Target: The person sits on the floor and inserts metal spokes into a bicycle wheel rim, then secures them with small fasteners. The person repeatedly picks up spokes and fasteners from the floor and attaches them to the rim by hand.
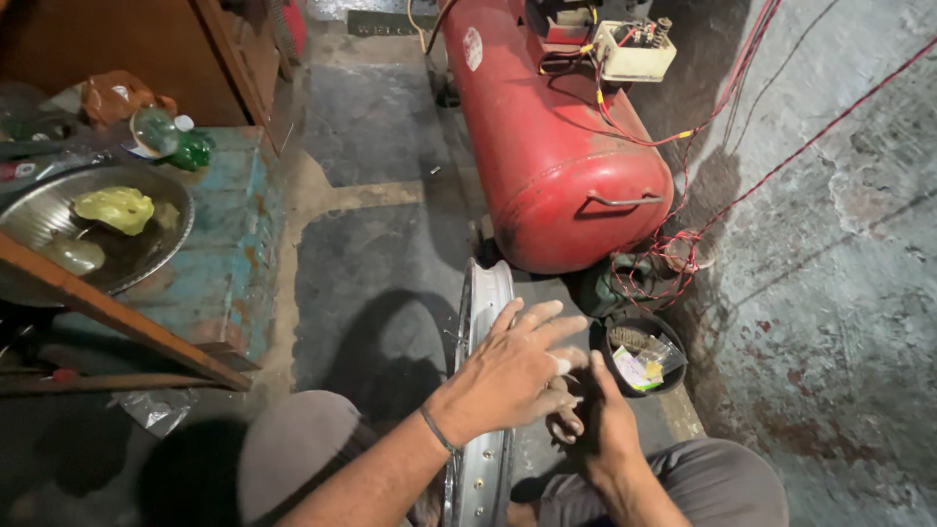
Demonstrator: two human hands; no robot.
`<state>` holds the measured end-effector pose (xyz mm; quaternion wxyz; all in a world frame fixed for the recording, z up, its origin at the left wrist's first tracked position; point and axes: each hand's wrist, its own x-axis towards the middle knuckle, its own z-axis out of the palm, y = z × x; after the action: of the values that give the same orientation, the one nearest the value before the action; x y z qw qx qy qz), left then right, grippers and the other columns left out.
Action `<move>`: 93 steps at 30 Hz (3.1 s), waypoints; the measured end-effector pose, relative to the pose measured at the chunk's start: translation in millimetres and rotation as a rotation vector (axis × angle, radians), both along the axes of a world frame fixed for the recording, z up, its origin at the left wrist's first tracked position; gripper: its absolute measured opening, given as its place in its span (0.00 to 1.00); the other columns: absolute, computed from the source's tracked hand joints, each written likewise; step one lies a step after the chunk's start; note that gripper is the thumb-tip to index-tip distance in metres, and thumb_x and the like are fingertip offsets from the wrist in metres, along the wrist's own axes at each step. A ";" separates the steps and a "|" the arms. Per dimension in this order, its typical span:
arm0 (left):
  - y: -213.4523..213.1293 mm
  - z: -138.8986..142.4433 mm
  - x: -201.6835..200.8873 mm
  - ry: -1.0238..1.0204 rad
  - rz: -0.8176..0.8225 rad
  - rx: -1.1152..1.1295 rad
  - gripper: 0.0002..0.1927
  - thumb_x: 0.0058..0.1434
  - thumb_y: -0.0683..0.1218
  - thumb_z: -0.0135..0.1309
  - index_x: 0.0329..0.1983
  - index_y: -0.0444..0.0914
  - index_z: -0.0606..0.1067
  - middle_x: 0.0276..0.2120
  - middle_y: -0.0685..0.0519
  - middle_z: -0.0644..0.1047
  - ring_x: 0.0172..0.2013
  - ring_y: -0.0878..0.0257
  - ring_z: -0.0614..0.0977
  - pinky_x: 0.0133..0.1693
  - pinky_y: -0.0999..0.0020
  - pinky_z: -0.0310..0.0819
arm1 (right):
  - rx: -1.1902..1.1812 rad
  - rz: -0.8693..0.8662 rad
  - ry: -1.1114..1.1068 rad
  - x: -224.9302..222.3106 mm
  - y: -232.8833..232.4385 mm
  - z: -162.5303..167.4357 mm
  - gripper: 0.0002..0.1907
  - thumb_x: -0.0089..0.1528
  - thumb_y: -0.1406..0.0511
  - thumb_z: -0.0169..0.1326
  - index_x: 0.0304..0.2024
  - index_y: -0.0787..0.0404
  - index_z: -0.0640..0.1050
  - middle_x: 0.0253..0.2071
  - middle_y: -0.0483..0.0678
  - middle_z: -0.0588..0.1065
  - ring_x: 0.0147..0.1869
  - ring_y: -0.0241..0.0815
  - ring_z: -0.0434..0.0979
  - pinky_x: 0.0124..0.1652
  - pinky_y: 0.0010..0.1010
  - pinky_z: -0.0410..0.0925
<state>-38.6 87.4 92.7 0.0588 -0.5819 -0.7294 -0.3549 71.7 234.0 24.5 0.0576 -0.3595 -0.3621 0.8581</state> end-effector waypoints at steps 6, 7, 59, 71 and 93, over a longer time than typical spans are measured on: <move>-9.6 -34.8 -43.5 -0.275 0.520 0.298 0.34 0.53 0.48 0.63 0.63 0.32 0.71 0.63 0.36 0.70 0.64 0.40 0.70 0.64 0.53 0.64 | 0.529 0.404 0.041 -50.0 72.2 -77.0 0.21 0.68 0.53 0.55 0.33 0.63 0.72 0.19 0.41 0.65 0.18 0.36 0.58 0.19 0.31 0.53; -9.4 -41.9 -48.1 -0.369 0.562 0.265 0.36 0.52 0.49 0.63 0.63 0.30 0.69 0.61 0.35 0.71 0.62 0.39 0.71 0.61 0.53 0.65 | 0.717 0.475 0.049 -62.1 87.6 -93.9 0.22 0.69 0.53 0.57 0.33 0.66 0.72 0.21 0.42 0.66 0.20 0.35 0.59 0.21 0.31 0.54; 0.8 -85.1 -60.3 -1.308 0.469 0.178 0.17 0.57 0.49 0.59 0.32 0.26 0.79 0.25 0.48 0.82 0.26 0.62 0.83 0.29 0.62 0.77 | 0.364 -0.142 0.337 -79.8 4.2 -69.2 0.16 0.69 0.60 0.48 0.47 0.68 0.75 0.27 0.52 0.76 0.27 0.41 0.75 0.31 0.32 0.70; -2.1 -89.5 -58.9 -1.258 0.448 0.188 0.16 0.58 0.48 0.60 0.34 0.27 0.79 0.25 0.49 0.80 0.26 0.64 0.80 0.28 0.63 0.74 | 0.192 0.038 0.228 -43.6 -16.8 -81.6 0.08 0.63 0.67 0.53 0.41 0.66 0.75 0.30 0.47 0.76 0.32 0.38 0.75 0.36 0.31 0.70; 4.4 -108.9 -65.0 -1.325 0.422 0.197 0.13 0.56 0.47 0.59 0.36 0.31 0.80 0.27 0.51 0.82 0.26 0.64 0.82 0.30 0.63 0.77 | 0.286 -0.120 0.193 -40.1 -23.5 -96.1 0.05 0.61 0.69 0.57 0.36 0.63 0.74 0.28 0.44 0.74 0.31 0.35 0.72 0.33 0.27 0.67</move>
<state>-103.6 91.8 -16.2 -0.2780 -0.0814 -0.6734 -0.6801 31.6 210.5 -71.7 0.1937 -0.2843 -0.4511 0.8235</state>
